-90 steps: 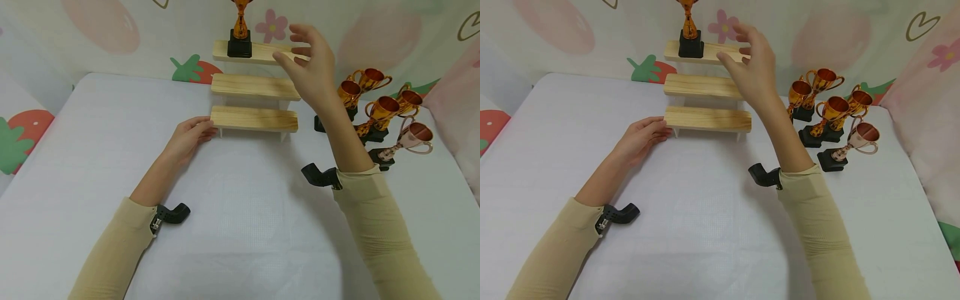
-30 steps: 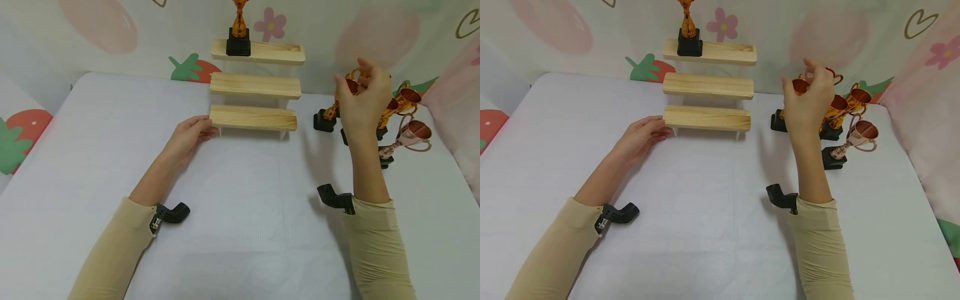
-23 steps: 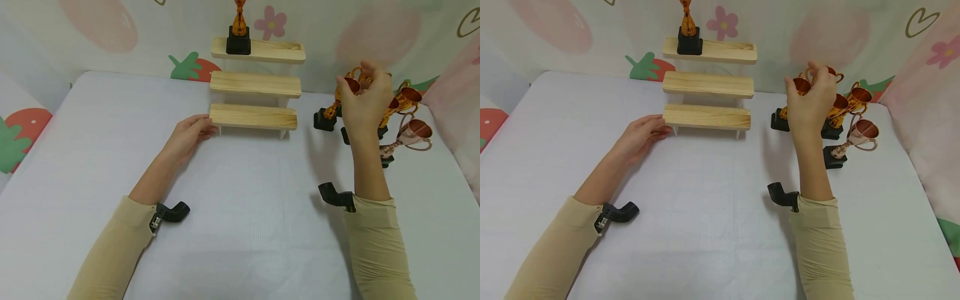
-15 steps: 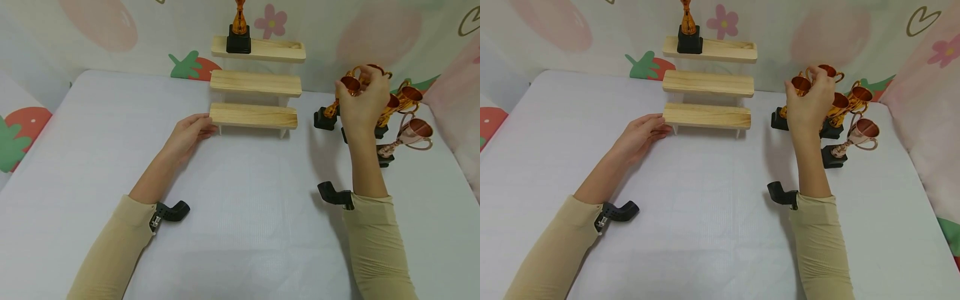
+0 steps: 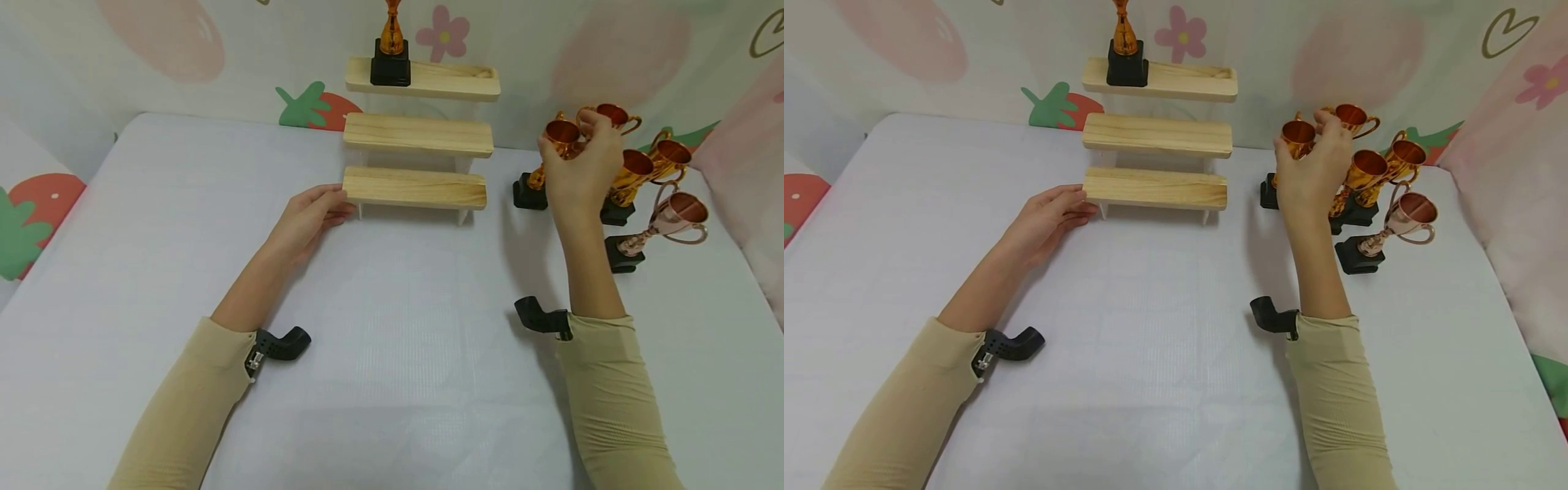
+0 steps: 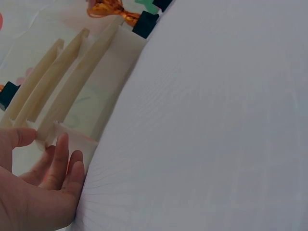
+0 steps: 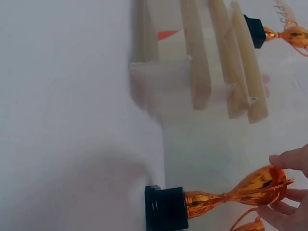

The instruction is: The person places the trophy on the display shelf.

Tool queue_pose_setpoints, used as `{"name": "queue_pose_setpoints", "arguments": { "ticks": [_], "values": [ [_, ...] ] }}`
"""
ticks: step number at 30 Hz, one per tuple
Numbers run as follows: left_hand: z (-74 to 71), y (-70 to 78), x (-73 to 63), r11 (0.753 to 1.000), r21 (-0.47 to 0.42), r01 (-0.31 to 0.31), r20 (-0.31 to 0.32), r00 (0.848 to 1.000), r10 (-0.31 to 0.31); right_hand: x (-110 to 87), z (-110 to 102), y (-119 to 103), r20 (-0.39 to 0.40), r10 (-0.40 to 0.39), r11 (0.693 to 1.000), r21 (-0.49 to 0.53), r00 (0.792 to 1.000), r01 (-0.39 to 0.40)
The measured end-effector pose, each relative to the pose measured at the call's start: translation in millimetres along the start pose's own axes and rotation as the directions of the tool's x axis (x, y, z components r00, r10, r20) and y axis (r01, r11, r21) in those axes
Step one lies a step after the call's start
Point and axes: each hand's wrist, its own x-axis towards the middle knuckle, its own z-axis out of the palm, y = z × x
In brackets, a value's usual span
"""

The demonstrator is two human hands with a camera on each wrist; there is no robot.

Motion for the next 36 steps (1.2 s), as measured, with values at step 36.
{"name": "queue_pose_setpoints", "arguments": {
  "ticks": [36],
  "values": [
    [-0.4,0.1,1.4,1.0,-0.019,0.015,0.005,1.0,-0.015,-0.9,9,10,-0.013,-0.043,0.998,0.049,0.999,0.044]
  ]
}}
